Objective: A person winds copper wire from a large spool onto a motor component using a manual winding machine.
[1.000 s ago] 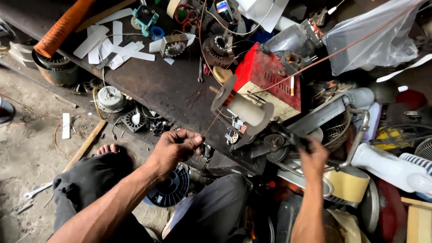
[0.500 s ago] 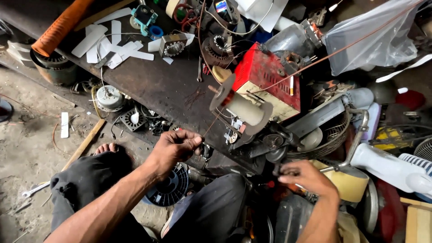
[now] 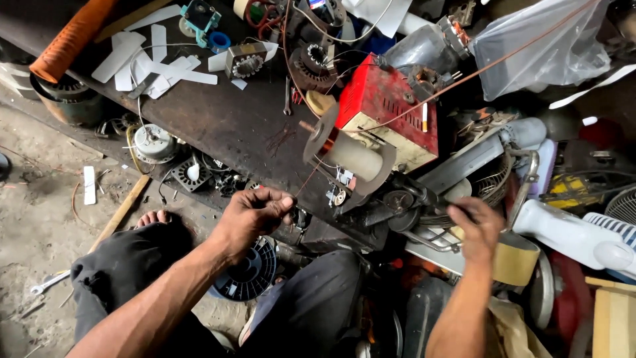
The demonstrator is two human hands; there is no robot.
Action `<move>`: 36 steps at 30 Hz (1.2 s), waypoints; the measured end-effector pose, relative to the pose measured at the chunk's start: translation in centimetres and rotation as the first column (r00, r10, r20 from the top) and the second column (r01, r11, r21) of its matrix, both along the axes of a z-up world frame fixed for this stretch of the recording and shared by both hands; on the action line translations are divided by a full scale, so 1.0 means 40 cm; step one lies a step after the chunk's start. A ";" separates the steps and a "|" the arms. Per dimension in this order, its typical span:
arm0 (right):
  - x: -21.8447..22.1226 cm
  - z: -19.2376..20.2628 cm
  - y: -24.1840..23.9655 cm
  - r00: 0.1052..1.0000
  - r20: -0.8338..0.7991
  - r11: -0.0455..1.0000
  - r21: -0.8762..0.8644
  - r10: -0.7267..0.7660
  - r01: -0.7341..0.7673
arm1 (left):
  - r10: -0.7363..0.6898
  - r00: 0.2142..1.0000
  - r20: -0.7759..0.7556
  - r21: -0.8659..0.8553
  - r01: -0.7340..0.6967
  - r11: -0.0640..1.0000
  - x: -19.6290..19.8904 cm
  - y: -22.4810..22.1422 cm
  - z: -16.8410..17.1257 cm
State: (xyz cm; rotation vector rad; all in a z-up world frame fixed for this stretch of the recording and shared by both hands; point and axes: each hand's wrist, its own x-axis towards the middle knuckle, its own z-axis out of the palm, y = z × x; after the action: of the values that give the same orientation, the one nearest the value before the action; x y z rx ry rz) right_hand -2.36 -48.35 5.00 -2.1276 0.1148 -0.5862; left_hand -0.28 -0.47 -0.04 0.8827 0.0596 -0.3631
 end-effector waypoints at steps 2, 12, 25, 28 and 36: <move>0.012 -0.089 0.017 0.983 -0.184 0.982 -0.186 -0.007 -0.028 | -0.003 1.000 0.008 -0.001 0.003 1.000 0.002 0.002 0.007; 0.057 -0.134 -0.022 0.998 0.006 0.956 -0.287 -0.067 0.066 | 0.009 1.000 0.002 -0.014 -0.009 1.000 -0.001 0.003 0.001; -0.011 -0.033 0.118 0.929 -0.351 0.936 -0.351 -0.115 -0.017 | 0.014 1.000 0.008 0.064 -0.015 0.998 0.000 0.007 0.011; -0.071 0.112 0.138 0.600 -0.775 0.935 -0.034 0.198 -0.353 | 0.028 1.000 -0.009 0.061 -0.028 0.998 -0.002 0.003 0.004; -0.041 0.019 0.098 0.961 -0.272 0.972 -0.208 0.053 -0.112 | 0.018 1.000 0.004 0.005 -0.018 1.000 0.003 0.005 -0.003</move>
State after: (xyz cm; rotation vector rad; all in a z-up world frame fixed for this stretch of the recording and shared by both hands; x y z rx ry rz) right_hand -3.99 -44.43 5.75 -2.4085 0.1116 -0.2716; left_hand -0.16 -0.29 -0.15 0.8874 0.0650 -0.3451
